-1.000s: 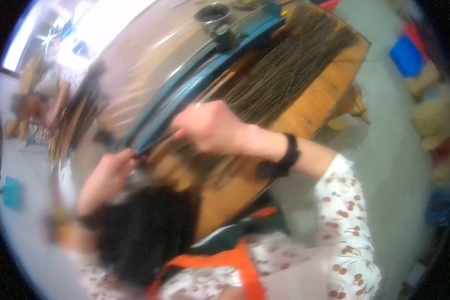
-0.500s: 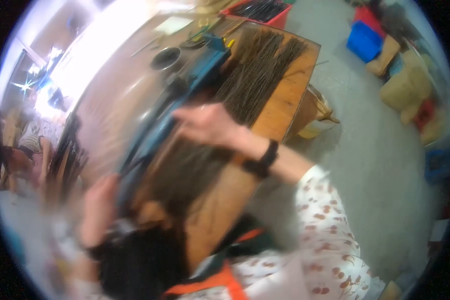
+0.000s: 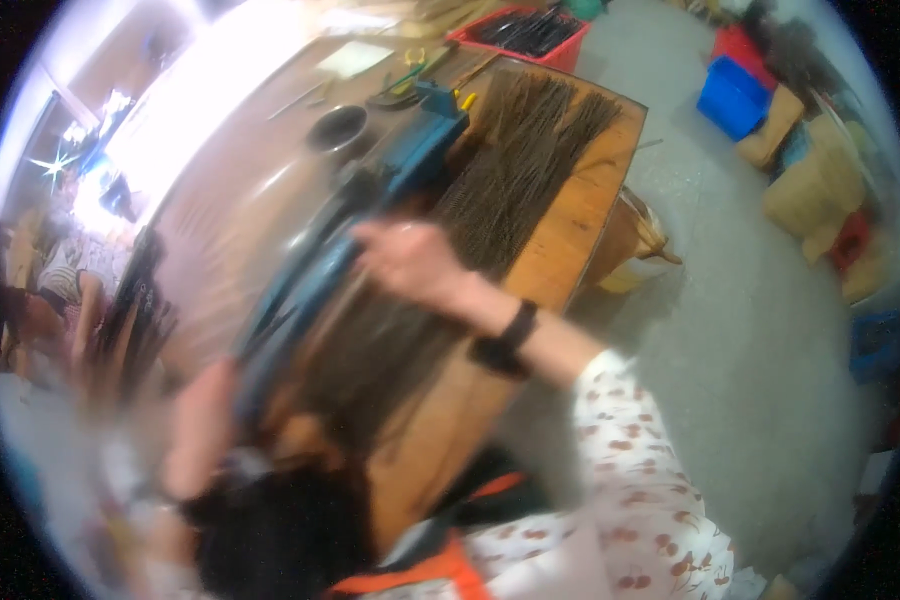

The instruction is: Manually inserting black metal rods into a fabrication jig for processing.

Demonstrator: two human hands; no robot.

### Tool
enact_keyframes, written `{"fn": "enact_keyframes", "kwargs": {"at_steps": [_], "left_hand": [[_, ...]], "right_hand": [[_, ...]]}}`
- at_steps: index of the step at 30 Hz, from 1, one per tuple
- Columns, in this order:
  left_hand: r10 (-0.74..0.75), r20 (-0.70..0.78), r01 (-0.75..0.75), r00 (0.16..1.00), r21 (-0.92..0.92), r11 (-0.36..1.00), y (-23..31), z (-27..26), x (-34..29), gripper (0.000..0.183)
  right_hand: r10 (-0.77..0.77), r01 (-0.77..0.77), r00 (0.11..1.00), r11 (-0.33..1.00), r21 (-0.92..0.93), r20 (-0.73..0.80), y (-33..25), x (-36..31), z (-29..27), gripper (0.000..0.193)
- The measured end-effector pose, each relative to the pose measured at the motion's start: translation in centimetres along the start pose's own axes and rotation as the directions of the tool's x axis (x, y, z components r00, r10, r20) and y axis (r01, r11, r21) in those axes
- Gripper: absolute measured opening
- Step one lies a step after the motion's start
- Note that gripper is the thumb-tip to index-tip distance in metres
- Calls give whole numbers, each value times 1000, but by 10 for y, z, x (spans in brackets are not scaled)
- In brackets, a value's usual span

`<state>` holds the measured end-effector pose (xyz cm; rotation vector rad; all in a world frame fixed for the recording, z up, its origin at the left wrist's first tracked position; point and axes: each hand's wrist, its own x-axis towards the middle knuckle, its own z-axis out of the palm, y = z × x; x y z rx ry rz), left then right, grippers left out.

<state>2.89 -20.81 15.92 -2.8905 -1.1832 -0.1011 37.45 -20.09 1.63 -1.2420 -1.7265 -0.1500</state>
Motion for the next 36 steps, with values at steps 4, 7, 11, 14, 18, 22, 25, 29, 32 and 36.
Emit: {"fn": "enact_keyframes", "kwargs": {"at_steps": [4, 7, 11, 14, 18, 22, 25, 29, 32, 36], "left_hand": [[25, -46, -28, 999, -60, 998, 10, -11, -6, 29], [-95, -74, 103, 993, 120, 987, -15, -23, -27, 29], [30, -44, -28, 999, 55, 998, 6, -23, -33, 33], [-97, -132, 106, 987, 66, 992, -16, -28, -56, 34], [-50, -123, 60, 991, 83, 995, -13, -23, -60, 38], [-138, -273, 169, 952, 92, 981, -39, -47, -104, 30], [-420, -457, 428, 784, -92, 899, -126, -57, -167, 21], [-265, -552, 379, 791, 101, 920, -112, -84, -169, 22], [-286, -566, 373, 773, 42, 927, -102, -97, -191, 22], [-507, -483, 511, 714, -136, 849, -109, -109, -253, 21]], "right_hand": [[-275, 227, 958, 903, 364, 85, -63, 17, -5, 76], [-182, 150, 980, 945, 291, 86, -33, 19, -5, 42], [-313, 284, 950, 879, 383, 13, -95, 15, 30, 26], [-235, 212, 972, 913, 350, 25, -74, 23, 19, 37], [-308, 293, 952, 901, 319, -4, -126, 20, 43, 45], [-266, 272, 962, 916, 296, -61, -109, 29, 46, 40], [-107, 84, 984, 983, 165, 139, -77, 17, 51, 23], [101, -270, 886, 906, 327, 452, -130, 35, 89, 16], [-115, -233, 879, 742, 628, 463, -208, 81, 131, 18], [-391, -41, 801, 720, 693, 453, -270, 112, 188, 17]]}}
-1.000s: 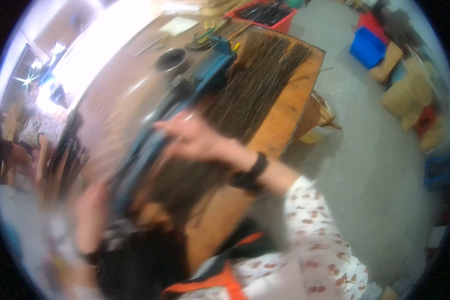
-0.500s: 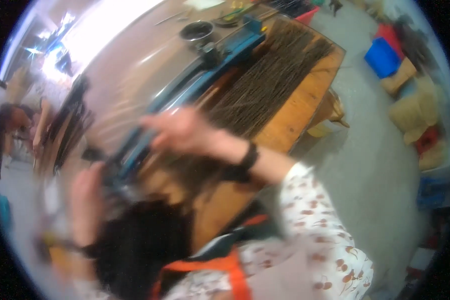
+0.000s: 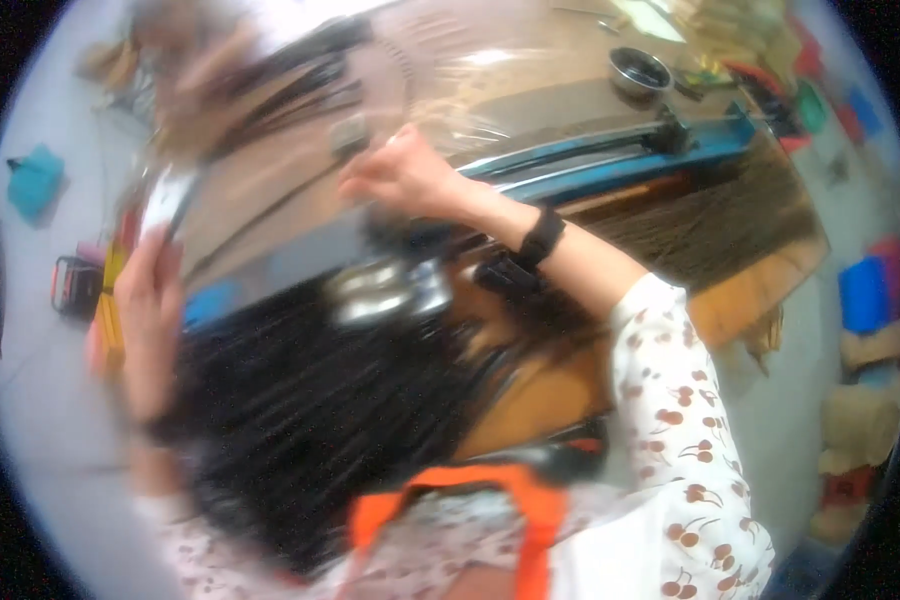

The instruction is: Manually inserting black metal rods into a fabrication jig for processing.

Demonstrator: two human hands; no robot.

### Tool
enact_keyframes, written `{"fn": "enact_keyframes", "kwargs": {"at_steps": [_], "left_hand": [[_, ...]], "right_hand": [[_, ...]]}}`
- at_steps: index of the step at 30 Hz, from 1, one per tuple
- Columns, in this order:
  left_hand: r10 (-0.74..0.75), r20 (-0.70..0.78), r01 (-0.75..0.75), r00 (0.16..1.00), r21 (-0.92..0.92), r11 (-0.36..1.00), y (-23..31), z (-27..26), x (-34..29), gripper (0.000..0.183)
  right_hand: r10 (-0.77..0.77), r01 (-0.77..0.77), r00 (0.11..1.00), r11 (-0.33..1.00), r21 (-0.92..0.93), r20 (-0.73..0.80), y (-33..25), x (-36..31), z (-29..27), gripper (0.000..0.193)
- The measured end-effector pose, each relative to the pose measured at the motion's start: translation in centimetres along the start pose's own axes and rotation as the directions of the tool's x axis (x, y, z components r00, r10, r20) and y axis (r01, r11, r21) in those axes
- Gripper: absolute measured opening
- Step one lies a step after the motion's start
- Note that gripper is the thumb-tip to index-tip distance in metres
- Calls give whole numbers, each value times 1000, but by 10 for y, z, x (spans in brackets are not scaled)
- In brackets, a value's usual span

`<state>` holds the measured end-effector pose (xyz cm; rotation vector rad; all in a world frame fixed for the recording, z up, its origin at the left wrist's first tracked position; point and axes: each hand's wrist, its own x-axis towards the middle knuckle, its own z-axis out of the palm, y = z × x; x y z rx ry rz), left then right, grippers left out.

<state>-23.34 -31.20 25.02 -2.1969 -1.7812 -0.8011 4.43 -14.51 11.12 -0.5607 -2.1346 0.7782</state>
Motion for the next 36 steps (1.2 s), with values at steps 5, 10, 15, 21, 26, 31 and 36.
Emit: {"fn": "enact_keyframes", "kwargs": {"at_steps": [5, 10, 15, 21, 26, 31, 36], "left_hand": [[-146, 39, 143, 988, 81, 986, -42, -31, -56, 20], [-227, 36, 228, 973, -4, 974, -25, 4, -62, 20], [-238, 45, 239, 970, -1, 971, -38, 2, -57, 20], [-206, 31, 206, 978, -15, 978, -40, 12, -62, 20], [-228, 19, 229, 973, -28, 973, -30, 12, -59, 19], [-184, 72, 179, 980, 73, 981, -51, 10, -61, 21], [-54, 258, 27, 965, 108, 994, -54, 47, -56, 20]], "right_hand": [[-115, 127, 991, 975, -185, 74, -2, 16, 24, 18], [-44, 139, 965, 922, -361, 258, 12, 12, 14, 18], [-96, 166, 965, 943, -289, 242, 8, 22, 27, 20], [-56, 113, 978, 950, -290, 200, 9, 19, 21, 18], [-131, 285, 929, 850, -443, 347, -12, 24, 26, 17], [-280, 257, 957, 702, -664, 74, 21, -26, -36, 14], [-62, -11, 997, 525, -851, -51, 52, -120, -151, 14]]}}
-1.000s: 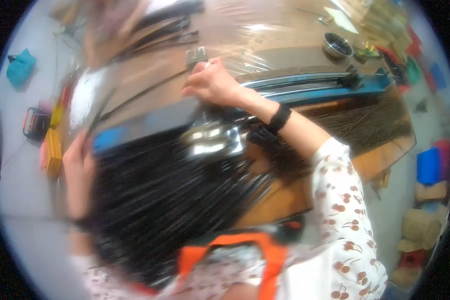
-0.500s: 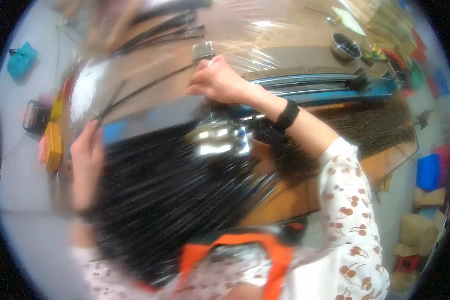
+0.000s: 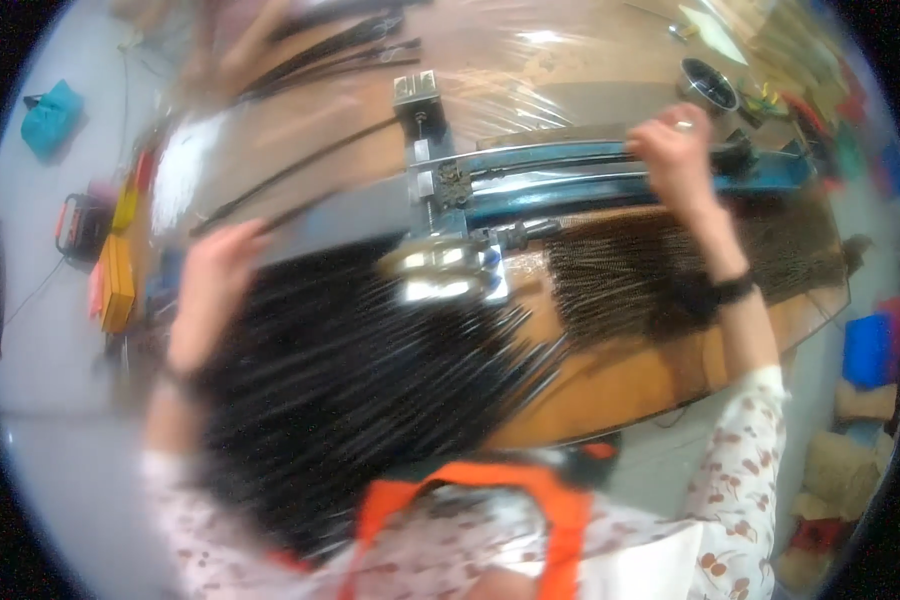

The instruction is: Manually inserting black metal rods into a fabrication jig for processing.

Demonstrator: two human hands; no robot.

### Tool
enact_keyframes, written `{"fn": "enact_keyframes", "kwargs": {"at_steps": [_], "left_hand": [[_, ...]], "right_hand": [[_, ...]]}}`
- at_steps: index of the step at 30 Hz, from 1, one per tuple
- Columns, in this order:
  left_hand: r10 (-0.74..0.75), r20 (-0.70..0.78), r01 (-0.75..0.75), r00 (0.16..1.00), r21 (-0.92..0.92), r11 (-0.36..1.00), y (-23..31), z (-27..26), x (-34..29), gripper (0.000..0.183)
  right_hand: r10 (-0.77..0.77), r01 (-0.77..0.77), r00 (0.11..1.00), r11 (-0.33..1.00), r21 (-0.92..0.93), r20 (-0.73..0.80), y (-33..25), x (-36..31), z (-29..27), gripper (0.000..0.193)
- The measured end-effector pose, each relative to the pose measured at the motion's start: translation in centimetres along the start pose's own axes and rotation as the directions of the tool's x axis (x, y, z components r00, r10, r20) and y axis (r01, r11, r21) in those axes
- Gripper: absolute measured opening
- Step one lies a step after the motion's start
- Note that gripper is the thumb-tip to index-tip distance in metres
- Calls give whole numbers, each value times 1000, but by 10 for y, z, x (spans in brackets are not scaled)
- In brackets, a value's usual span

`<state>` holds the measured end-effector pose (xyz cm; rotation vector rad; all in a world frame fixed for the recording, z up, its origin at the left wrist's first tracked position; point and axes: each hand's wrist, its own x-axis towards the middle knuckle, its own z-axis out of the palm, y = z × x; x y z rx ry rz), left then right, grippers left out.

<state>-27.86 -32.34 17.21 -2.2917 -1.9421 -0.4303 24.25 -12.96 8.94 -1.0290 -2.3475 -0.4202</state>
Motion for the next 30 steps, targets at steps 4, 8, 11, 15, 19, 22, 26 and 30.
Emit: {"fn": "enact_keyframes", "kwargs": {"at_steps": [4, 8, 11, 15, 19, 22, 26, 30], "left_hand": [[210, 41, -199, 977, -182, 963, 69, 58, 77, 18], [227, 37, -201, 973, -341, 918, 73, 87, 90, 17], [94, 140, -43, 986, -329, 944, 76, 84, 86, 26], [125, 109, -75, 986, -378, 923, 73, 93, 88, 28], [121, -51, -131, 991, -468, 874, 71, 99, 85, 23], [106, -11, -99, 994, -453, 886, 71, 94, 82, 22], [232, 32, -192, 972, -458, 868, 66, 100, 92, 21], [69, 154, -35, 986, -210, 977, 80, 95, 87, 22]], "right_hand": [[85, -77, 994, 990, -120, 63, 41, -34, -29, 9], [144, -126, 983, 981, -150, 111, 66, -60, -15, 4], [241, -212, 952, 964, -160, 191, 56, -57, -13, 4], [135, -134, 991, 988, 75, -10, 46, -48, -8, 6], [143, -140, 989, 987, 75, -36, 46, -48, -8, 5], [174, -174, 985, 982, 78, 9, 52, -59, -10, 9], [322, -319, 935, 947, -41, 150, 10, -45, -48, 30], [124, -112, 992, 943, 312, -17, -78, -48, -36, 38]]}}
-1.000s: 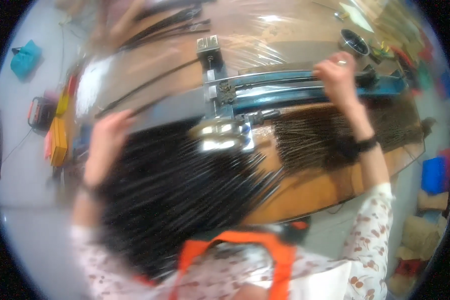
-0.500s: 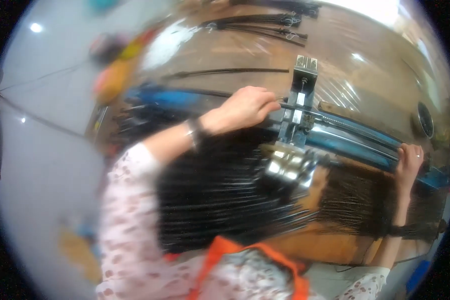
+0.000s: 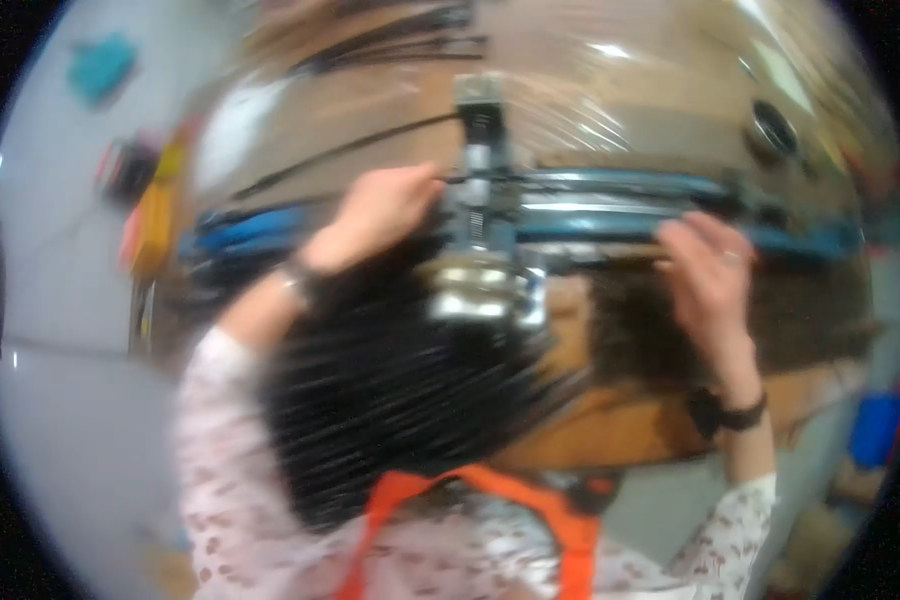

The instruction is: Manually inserting black metal rods into a fabrication jig for processing.

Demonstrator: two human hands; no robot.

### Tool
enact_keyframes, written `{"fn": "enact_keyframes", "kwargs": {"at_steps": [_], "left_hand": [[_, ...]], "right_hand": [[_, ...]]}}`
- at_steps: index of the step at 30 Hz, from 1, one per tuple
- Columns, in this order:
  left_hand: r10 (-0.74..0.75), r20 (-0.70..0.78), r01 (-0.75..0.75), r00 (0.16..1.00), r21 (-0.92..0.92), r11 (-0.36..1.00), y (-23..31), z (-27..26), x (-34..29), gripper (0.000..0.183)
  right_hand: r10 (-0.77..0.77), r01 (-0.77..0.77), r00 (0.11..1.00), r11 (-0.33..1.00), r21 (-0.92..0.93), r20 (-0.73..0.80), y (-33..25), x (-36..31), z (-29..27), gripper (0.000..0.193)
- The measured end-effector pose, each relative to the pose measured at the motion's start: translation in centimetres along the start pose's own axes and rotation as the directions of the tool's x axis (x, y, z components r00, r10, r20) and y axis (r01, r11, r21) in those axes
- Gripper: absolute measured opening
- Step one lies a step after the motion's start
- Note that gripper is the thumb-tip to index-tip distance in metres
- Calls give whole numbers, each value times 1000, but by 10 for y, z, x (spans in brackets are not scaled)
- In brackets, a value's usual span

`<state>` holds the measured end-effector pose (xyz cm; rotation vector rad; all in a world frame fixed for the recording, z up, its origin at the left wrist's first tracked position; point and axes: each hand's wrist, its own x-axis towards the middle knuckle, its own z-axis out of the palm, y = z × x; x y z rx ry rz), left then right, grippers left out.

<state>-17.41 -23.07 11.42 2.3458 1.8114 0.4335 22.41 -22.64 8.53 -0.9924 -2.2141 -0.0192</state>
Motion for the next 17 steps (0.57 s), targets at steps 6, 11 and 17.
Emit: {"fn": "enact_keyframes", "kwargs": {"at_steps": [6, 11, 17], "left_hand": [[9, 26, -10, 1000, 45, 999, 3, -1, 6, 19], [-23, 1, 23, 1000, -20, 1000, 6, 2, 3, 19], [59, -94, -57, 994, 27, 998, -4, 19, 4, 19]], "right_hand": [[-64, 60, 992, 997, 39, 110, -34, -9, 11, 29], [-6, -6, 993, 995, 103, 121, -31, -7, 30, 28], [93, -207, 955, 889, 409, 281, -39, -11, 46, 26]]}}
